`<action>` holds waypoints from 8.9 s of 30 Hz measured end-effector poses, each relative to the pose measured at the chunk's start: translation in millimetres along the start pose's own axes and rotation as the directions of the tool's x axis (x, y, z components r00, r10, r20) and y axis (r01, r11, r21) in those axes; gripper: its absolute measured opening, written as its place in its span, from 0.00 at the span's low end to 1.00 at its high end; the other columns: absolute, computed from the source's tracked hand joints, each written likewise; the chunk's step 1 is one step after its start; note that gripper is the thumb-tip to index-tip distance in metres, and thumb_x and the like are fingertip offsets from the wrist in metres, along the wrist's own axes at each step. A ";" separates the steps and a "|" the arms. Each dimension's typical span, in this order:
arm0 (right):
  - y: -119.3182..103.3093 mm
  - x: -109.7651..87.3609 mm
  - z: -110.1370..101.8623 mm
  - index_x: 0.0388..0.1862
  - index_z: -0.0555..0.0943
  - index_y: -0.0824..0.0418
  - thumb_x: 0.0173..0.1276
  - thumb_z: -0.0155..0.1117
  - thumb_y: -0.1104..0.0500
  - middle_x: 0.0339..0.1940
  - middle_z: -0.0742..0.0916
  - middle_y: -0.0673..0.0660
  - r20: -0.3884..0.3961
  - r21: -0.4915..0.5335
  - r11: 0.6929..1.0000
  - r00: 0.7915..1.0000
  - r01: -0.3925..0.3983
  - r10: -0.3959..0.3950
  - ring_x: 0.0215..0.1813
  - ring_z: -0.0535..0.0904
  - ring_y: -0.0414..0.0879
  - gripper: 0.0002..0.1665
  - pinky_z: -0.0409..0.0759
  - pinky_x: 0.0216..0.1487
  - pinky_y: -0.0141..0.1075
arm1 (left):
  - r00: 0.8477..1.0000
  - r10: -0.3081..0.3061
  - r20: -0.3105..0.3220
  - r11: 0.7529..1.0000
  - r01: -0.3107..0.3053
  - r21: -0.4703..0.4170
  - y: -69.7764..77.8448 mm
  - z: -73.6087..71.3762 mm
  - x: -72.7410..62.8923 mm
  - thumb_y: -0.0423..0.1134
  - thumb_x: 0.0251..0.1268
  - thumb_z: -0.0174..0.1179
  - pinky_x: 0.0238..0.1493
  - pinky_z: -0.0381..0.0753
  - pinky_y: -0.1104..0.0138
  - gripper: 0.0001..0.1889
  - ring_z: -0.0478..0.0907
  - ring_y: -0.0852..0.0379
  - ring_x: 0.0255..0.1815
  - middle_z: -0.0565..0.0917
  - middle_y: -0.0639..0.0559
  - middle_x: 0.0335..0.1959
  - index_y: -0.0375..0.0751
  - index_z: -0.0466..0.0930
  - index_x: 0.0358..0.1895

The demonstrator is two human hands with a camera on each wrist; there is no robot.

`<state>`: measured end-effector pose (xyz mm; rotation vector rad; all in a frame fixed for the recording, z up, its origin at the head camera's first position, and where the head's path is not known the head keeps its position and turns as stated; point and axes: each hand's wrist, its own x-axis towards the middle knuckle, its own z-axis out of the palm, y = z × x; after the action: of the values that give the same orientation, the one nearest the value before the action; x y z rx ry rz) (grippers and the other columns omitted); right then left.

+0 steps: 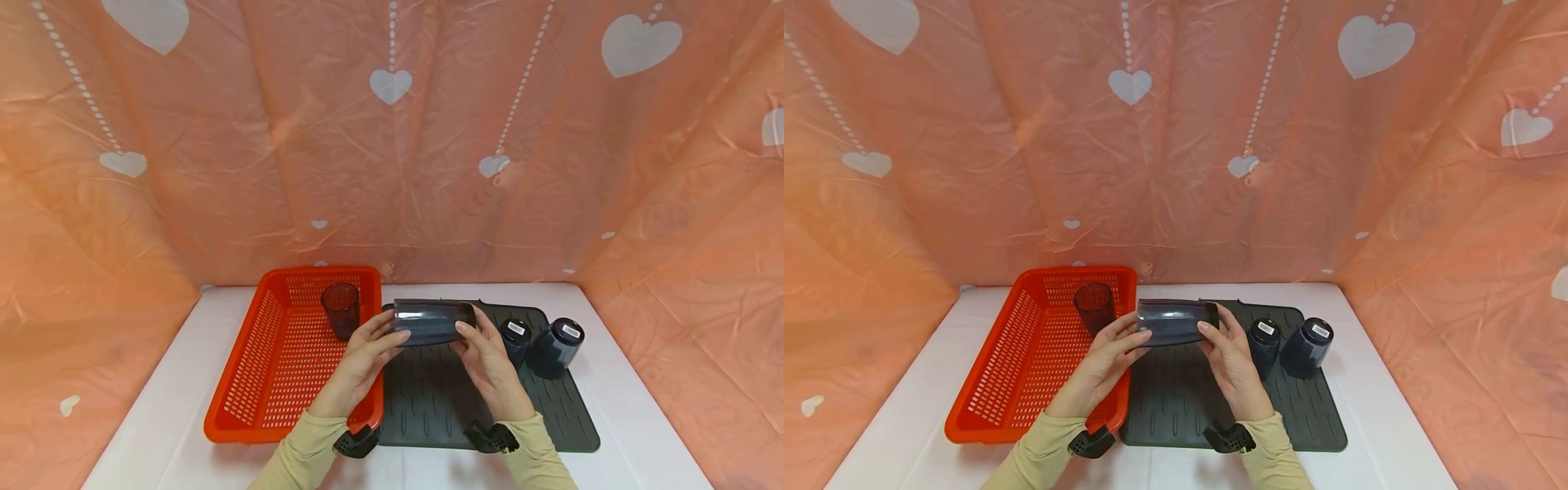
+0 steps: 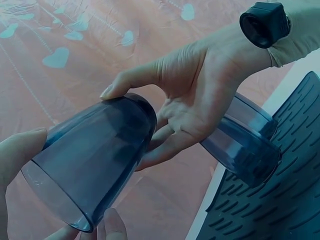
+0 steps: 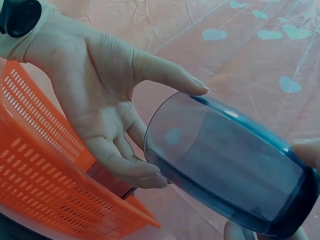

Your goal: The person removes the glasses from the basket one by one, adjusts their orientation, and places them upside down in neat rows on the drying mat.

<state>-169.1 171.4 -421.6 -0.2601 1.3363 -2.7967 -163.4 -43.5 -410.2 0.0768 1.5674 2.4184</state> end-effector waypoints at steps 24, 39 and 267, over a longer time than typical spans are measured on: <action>-14.3 -2.7 6.4 0.64 0.66 0.62 0.64 0.56 0.75 0.55 0.76 0.56 -0.054 -0.103 0.995 0.998 -0.019 0.013 0.48 0.79 0.43 0.30 0.78 0.47 0.33 | 0.998 -0.003 0.067 0.997 -0.003 0.082 3.4 -7.4 -1.8 0.35 0.59 0.67 0.60 0.72 0.60 0.37 0.73 0.47 0.57 0.68 0.39 0.63 0.37 0.60 0.70; -21.7 -5.8 5.5 0.65 0.67 0.61 0.62 0.60 0.75 0.58 0.77 0.55 0.008 -0.240 0.971 1.000 0.020 -0.018 0.52 0.76 0.43 0.32 0.77 0.46 0.33 | 0.993 0.004 0.121 0.991 -0.020 0.134 4.0 -13.8 -6.4 0.33 0.57 0.68 0.62 0.70 0.56 0.37 0.75 0.48 0.57 0.70 0.38 0.62 0.37 0.61 0.70; 7.6 14.5 -45.8 0.64 0.71 0.60 0.54 0.74 0.64 0.61 0.76 0.62 0.127 -0.906 0.395 0.988 0.151 -0.088 0.65 0.68 0.57 0.37 0.62 0.67 0.54 | 0.985 0.134 -0.110 0.776 -0.035 0.630 40.2 -124.4 66.0 0.34 0.49 0.74 0.57 0.73 0.51 0.44 0.64 0.41 0.66 0.65 0.42 0.67 0.39 0.60 0.71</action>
<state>-191.3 200.4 -453.8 -0.4495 2.7985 -1.7106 -257.4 -153.6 -432.0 0.0925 2.4311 1.8754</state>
